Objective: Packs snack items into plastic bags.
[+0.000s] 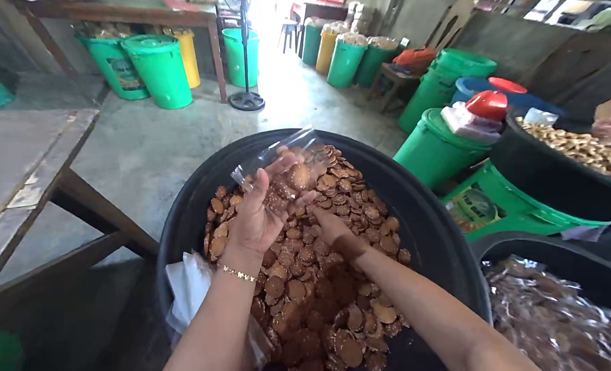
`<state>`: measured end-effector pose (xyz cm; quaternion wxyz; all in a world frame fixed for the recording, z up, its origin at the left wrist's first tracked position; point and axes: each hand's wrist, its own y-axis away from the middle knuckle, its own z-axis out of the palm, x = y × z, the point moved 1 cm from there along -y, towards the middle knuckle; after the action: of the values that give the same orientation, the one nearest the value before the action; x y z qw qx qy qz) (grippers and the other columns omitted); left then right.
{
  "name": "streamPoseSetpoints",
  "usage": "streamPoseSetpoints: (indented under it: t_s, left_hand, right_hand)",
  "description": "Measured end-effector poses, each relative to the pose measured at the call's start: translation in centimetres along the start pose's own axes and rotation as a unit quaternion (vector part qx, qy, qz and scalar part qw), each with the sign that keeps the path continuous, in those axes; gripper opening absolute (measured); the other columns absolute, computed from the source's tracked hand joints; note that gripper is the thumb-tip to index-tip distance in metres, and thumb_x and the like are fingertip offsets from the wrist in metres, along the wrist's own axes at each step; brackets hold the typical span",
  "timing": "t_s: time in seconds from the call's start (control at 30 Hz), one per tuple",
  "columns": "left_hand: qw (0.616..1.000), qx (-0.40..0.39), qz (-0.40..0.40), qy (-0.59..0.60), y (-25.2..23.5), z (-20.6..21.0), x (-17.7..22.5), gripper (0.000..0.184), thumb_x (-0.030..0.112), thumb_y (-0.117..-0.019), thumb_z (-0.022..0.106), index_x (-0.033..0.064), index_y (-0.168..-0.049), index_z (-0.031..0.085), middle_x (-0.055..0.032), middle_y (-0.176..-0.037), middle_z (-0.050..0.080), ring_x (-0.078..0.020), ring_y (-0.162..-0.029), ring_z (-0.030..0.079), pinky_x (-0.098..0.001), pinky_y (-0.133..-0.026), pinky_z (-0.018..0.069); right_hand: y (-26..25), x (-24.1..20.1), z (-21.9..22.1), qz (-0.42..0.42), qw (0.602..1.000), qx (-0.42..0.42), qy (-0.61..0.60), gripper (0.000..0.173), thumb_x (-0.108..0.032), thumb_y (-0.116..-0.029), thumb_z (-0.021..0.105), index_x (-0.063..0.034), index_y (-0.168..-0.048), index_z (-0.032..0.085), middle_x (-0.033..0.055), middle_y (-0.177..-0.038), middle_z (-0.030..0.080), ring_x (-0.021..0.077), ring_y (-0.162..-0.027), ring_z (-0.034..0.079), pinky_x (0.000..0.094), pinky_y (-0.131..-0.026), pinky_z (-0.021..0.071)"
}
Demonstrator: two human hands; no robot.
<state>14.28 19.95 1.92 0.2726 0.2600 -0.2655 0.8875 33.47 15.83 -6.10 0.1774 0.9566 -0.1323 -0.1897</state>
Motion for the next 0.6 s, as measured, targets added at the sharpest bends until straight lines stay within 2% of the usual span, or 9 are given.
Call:
streamPoseSetpoints:
  t_s: [0.07,0.17,0.23,0.27,0.3,0.37,0.43,0.5,0.6]
  left_hand:
    - [1.000,-0.007,-0.007,0.002,0.0,0.2,-0.3,0.047,0.048,-0.0997,0.057,0.0131,-0.128,0.068,-0.0122,-0.135,0.065,-0.0283,-0.115,0.069,-0.0416,-0.093,0.0600]
    - [0.998,0.039,-0.037,-0.033,0.1,1.0,-0.5,0.064,0.040,-0.1094,0.012,0.0076,-0.126,0.064,-0.0129,-0.127,0.069,-0.0279,-0.108,0.071,-0.0427,-0.090,0.0602]
    - [0.998,0.041,-0.052,-0.011,-0.1,0.9,-0.5,0.068,0.038,-0.1088,0.003,0.0048,-0.126,0.060,-0.0148,-0.125,0.069,-0.0292,-0.106,0.071,-0.0437,-0.087,0.0612]
    - [0.998,0.036,-0.054,0.001,-0.2,0.9,-0.4,0.067,0.038,-0.1089,0.003,0.0043,-0.130,0.057,-0.0150,-0.126,0.068,-0.0287,-0.106,0.071,-0.0422,-0.085,0.0621]
    - [0.998,0.034,-0.055,0.015,-0.2,1.1,-0.4,0.065,0.038,-0.1094,0.004,0.0048,-0.134,0.054,-0.0148,-0.127,0.067,-0.0280,-0.106,0.071,-0.0404,-0.083,0.0627]
    - [0.998,0.020,-0.055,0.030,-0.1,1.5,-0.4,0.057,0.037,-0.1109,0.012,0.0067,-0.137,0.052,-0.0131,-0.128,0.066,-0.0265,-0.105,0.072,-0.0381,-0.078,0.0643]
    - [0.998,-0.001,-0.053,0.022,0.1,1.8,-0.7,0.041,0.032,-0.1093,0.039,0.0063,-0.140,0.051,-0.0116,-0.130,0.066,-0.0248,-0.105,0.072,-0.0361,-0.077,0.0647]
    - [0.998,-0.028,-0.061,-0.011,0.3,2.2,-1.0,0.050,0.030,-0.0946,0.071,0.0099,-0.138,0.055,-0.0079,-0.133,0.066,-0.0219,-0.109,0.071,-0.0335,-0.080,0.0642]
    - [0.993,-0.069,-0.085,-0.037,0.9,3.2,-1.6,0.056,0.027,-0.0900,0.075,0.0122,-0.140,0.055,-0.0069,-0.136,0.064,-0.0221,-0.111,0.070,-0.0335,-0.081,0.0635]
  right_hand:
    - [0.0,0.1,0.0,0.002,0.999,0.027,0.020,0.048,-0.010,-0.1064,0.049,-0.0015,-0.153,0.041,0.0261,-0.153,0.046,0.0413,-0.139,0.050,0.0540,-0.114,0.0413]
    - [-0.2,0.9,0.8,-0.031,0.999,0.002,0.028,0.049,-0.005,-0.1034,0.052,-0.0107,-0.152,0.048,0.0240,-0.155,0.045,0.0425,-0.145,0.042,0.0577,-0.117,0.0363]
    - [0.7,0.7,-0.4,-0.011,0.992,0.055,-0.111,0.045,-0.008,-0.1043,0.053,-0.0037,-0.149,0.050,0.0246,-0.147,0.053,0.0373,-0.137,0.052,0.0522,-0.115,0.0399]
    - [1.4,0.7,-1.4,-0.006,0.962,0.111,-0.248,0.046,-0.007,-0.1031,0.055,0.0013,-0.148,0.048,0.0265,-0.141,0.057,0.0342,-0.128,0.060,0.0473,-0.109,0.0466]
    - [2.2,0.7,-2.6,-0.006,0.902,0.158,-0.402,0.048,-0.003,-0.1017,0.056,0.0029,-0.148,0.045,0.0253,-0.135,0.059,0.0286,-0.115,0.065,0.0406,-0.098,0.0549]
    - [5.1,-0.1,-5.9,-0.014,0.727,0.210,-0.653,0.042,0.007,-0.1002,0.045,0.0009,-0.141,0.043,0.0140,-0.119,0.060,0.0174,-0.094,0.067,0.0315,-0.081,0.0595]
    - [8.9,-0.5,-8.7,-0.074,0.607,0.217,-0.761,0.034,0.006,-0.1022,0.035,-0.0016,-0.134,0.045,0.0086,-0.109,0.063,0.0151,-0.089,0.069,0.0306,-0.081,0.0609]
    - [12.3,-0.4,-10.2,-0.141,0.564,0.230,-0.781,0.033,0.005,-0.1032,0.030,-0.0031,-0.131,0.047,0.0080,-0.105,0.069,0.0167,-0.087,0.073,0.0317,-0.082,0.0628]
    - [16.7,-1.2,-10.4,-0.178,0.546,0.270,-0.773,0.038,0.011,-0.0981,0.030,-0.0022,-0.124,0.054,0.0070,-0.102,0.072,0.0154,-0.082,0.074,0.0297,-0.076,0.0646]
